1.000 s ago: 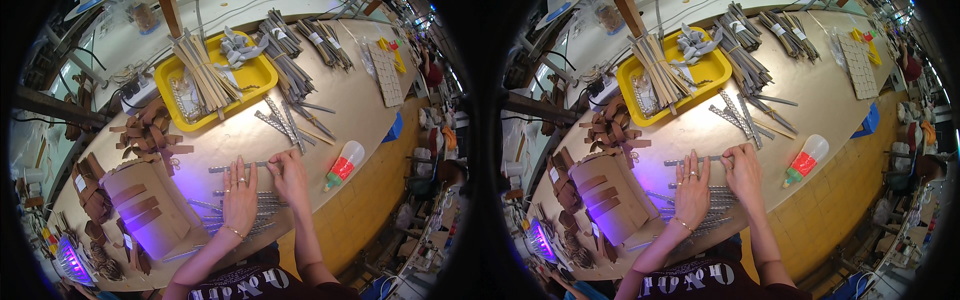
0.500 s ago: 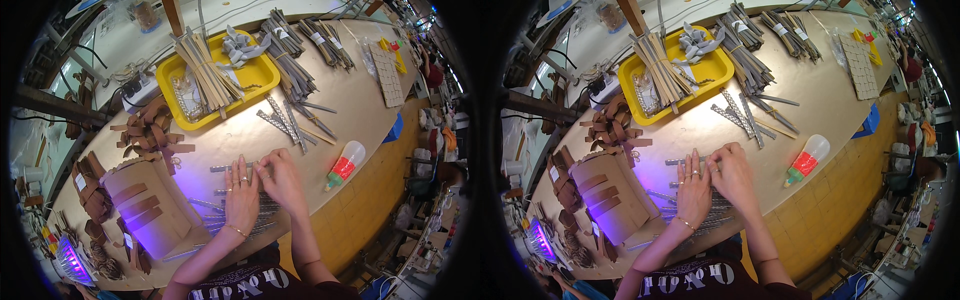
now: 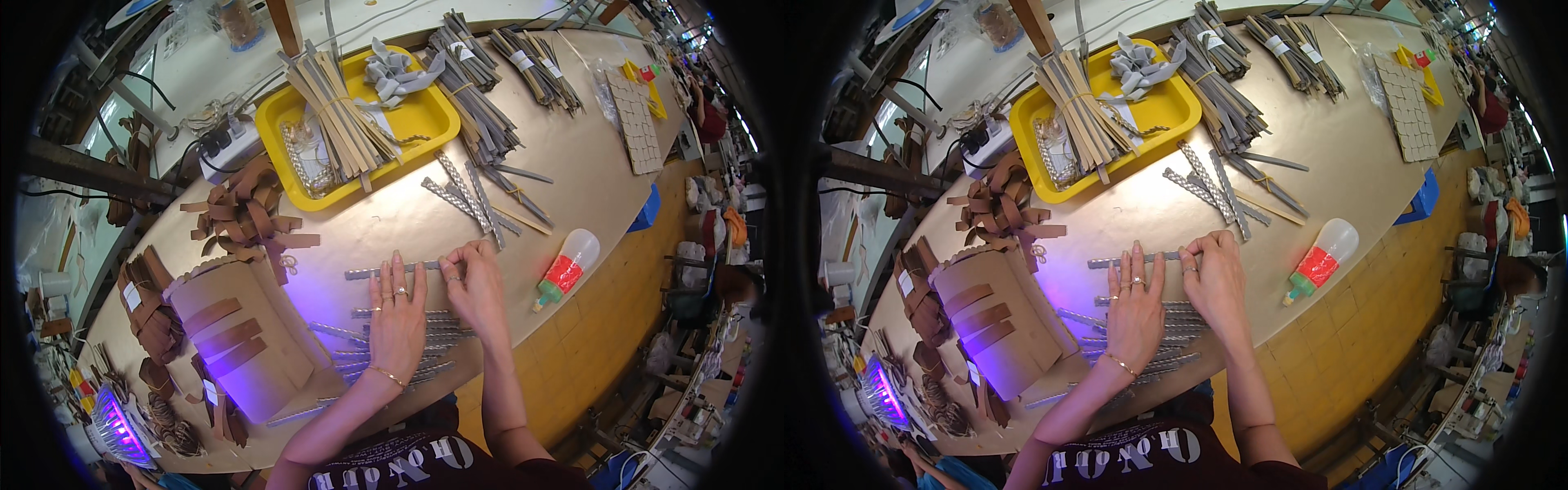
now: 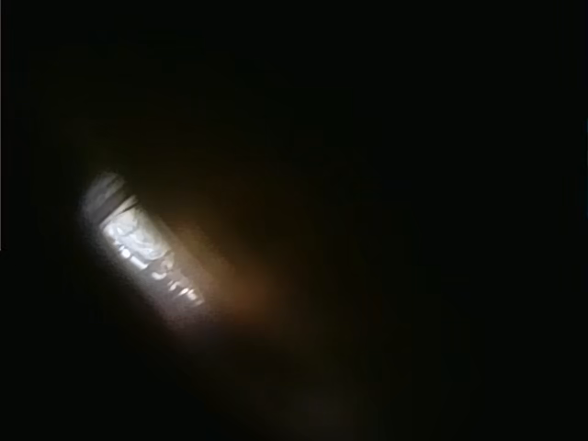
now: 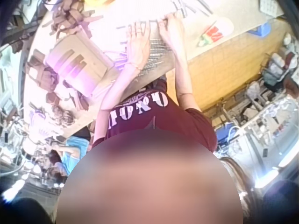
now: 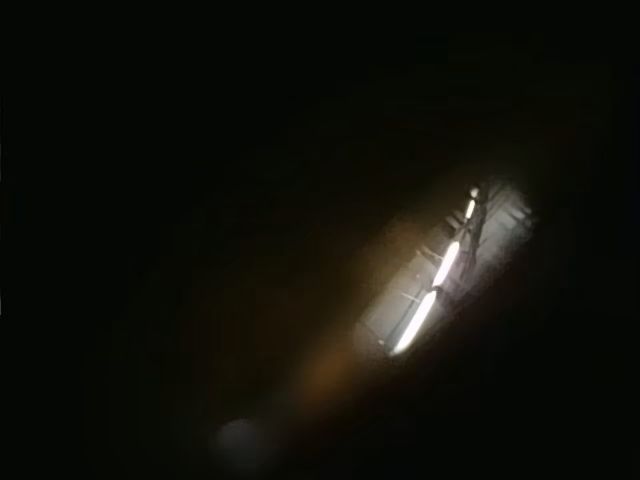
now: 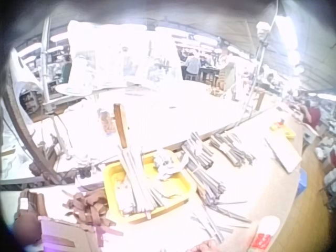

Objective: The person applies glue from a bottle to short metallic rods and presses them together on a workbench. The person repeats this process for multiple rods, arranging them in rows on the table.

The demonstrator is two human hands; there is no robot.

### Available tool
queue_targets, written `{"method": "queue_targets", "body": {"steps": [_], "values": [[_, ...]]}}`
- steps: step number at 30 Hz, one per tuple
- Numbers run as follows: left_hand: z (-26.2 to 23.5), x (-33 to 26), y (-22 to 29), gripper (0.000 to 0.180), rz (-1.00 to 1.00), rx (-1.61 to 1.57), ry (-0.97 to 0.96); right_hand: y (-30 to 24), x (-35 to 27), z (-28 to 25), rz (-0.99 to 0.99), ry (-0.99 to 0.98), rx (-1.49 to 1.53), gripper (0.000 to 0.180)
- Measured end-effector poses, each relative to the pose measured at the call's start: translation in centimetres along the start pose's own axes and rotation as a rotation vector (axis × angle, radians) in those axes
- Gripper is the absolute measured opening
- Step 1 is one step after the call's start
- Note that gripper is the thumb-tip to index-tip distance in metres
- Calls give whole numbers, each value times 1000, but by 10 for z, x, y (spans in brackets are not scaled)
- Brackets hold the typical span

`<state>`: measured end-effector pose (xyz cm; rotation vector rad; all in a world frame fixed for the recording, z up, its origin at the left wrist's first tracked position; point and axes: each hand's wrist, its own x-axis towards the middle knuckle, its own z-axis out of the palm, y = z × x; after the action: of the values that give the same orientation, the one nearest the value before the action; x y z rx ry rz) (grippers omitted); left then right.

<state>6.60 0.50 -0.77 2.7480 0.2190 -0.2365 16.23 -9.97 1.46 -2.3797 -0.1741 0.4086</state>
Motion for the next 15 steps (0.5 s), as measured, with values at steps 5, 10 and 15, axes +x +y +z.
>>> {"method": "queue_targets", "body": {"steps": [5,10,15], "values": [[-1,1,0,76,4,-2,8,-1,0,2,-11,21,-15,15],[0,1,-1,71,12,1,31,-1,-1,5,7,41,-37,14],[4,3,3,67,3,18,51,0,-5,9,-40,118,-47,13]]}}
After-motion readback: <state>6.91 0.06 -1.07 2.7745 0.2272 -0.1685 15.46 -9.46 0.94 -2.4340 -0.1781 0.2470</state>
